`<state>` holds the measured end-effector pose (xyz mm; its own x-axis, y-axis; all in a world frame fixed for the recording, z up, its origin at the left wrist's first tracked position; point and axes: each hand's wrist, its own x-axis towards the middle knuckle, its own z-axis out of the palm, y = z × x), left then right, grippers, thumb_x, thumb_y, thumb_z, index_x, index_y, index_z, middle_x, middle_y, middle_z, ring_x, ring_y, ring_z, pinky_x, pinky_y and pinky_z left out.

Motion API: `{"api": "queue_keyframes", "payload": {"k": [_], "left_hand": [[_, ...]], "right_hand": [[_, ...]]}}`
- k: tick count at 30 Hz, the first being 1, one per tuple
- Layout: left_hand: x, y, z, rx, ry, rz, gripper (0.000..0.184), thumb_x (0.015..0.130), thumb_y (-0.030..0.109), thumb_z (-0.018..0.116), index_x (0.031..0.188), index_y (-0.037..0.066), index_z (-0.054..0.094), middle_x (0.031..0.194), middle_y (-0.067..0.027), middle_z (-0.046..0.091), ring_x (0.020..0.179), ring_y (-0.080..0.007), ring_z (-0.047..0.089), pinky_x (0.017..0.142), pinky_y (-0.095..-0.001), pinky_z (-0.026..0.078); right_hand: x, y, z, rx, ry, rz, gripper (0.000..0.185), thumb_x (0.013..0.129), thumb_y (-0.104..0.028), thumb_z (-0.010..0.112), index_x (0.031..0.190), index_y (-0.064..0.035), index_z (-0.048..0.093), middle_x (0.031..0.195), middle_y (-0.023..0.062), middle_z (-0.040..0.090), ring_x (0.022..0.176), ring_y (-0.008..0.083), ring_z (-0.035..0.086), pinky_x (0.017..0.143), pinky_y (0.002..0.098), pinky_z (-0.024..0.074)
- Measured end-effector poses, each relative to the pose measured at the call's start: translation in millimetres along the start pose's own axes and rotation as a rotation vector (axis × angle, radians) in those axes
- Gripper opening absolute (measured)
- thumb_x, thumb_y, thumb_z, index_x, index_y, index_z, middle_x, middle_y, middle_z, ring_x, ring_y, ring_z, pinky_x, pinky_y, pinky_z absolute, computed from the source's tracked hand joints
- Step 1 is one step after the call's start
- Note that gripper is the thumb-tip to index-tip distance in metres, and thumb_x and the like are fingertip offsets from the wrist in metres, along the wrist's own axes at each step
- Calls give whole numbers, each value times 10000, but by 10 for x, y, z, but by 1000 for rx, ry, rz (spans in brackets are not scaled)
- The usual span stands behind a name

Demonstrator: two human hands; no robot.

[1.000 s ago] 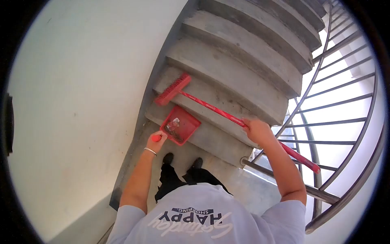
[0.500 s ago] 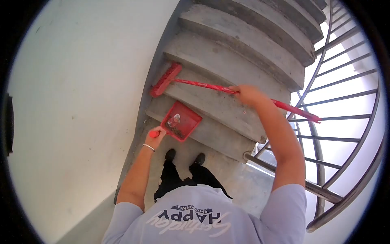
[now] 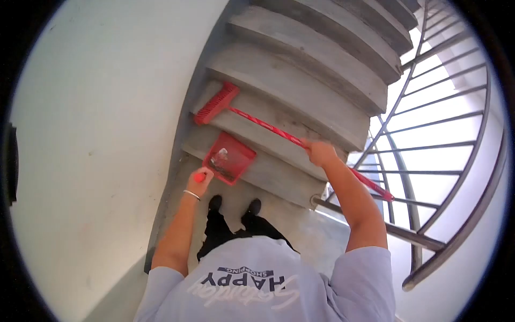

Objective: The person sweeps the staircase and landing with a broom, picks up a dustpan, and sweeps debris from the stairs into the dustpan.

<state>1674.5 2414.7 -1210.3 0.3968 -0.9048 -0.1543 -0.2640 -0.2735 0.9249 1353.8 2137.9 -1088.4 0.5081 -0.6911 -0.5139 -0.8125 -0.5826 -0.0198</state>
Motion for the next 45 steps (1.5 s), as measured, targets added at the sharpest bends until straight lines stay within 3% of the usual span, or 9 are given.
{"api": "queue_keyframes", "payload": {"k": [7,10,21,23,25,29,33,38,45], "left_hand": [[27,11,-69,57,-113,-13,167,848,161,581,757,24,556,674,-45,551,679,-124,522,659,-279,432],[58,-37,-103,74,-170,-47,196,824,204,594,756,25,555,704,-122,573,682,-242,558,668,-335,445],[207,-161,-145,-6,-277,-29,204,824,174,596,709,21,524,615,-55,509,607,-154,498,608,-301,424],[214,-69,-178,-15,-333,-83,195,825,163,596,702,30,526,617,-22,511,577,-108,485,568,-280,412],[237,-77,-206,12,-350,-48,198,829,172,595,705,31,531,629,-19,521,551,-89,488,535,-265,406],[246,-21,-250,16,-397,-90,199,831,182,595,710,37,535,636,-11,515,539,-87,501,511,-256,413],[287,-120,-234,-13,-449,-82,197,844,241,603,742,79,554,682,1,552,504,-100,540,442,-238,412],[330,-135,-243,-1,-514,-64,194,850,247,597,741,95,544,654,3,547,493,-101,538,434,-235,406],[363,-133,-246,25,-529,-62,205,850,250,593,731,92,538,647,-3,541,485,-105,534,431,-239,409]], "right_hand": [[-1668,440,621,198,-99,336,465,890,-255,480,1330,-385,410,988,174,639,934,377,599,798,473,466],[-2231,534,753,239,-159,488,470,887,-256,487,1333,-382,409,982,179,640,937,376,600,804,464,469],[-3718,-116,1670,856,280,673,456,872,-155,552,1310,-261,484,1137,166,611,1061,314,588,901,363,456],[-3770,-430,1820,795,373,686,446,877,-179,545,1310,-265,483,1098,188,618,1028,337,595,877,382,465],[-3727,-683,1887,822,295,887,451,871,-133,550,1316,-175,485,1176,161,596,1087,297,580,902,342,449],[-3355,-838,2401,787,405,1022,454,880,-226,531,1327,-252,457,997,238,619,933,404,596,800,453,473],[-2496,-901,3369,828,459,932,511,878,-216,516,1369,-157,389,966,268,614,917,427,592,793,480,469],[-2306,-1653,2554,989,298,961,591,847,-191,544,1389,-94,329,993,290,597,941,430,583,817,487,456],[-3038,-1974,2390,1021,507,761,617,819,-136,559,1392,-86,335,1038,294,584,956,444,573,836,451,461]]}}
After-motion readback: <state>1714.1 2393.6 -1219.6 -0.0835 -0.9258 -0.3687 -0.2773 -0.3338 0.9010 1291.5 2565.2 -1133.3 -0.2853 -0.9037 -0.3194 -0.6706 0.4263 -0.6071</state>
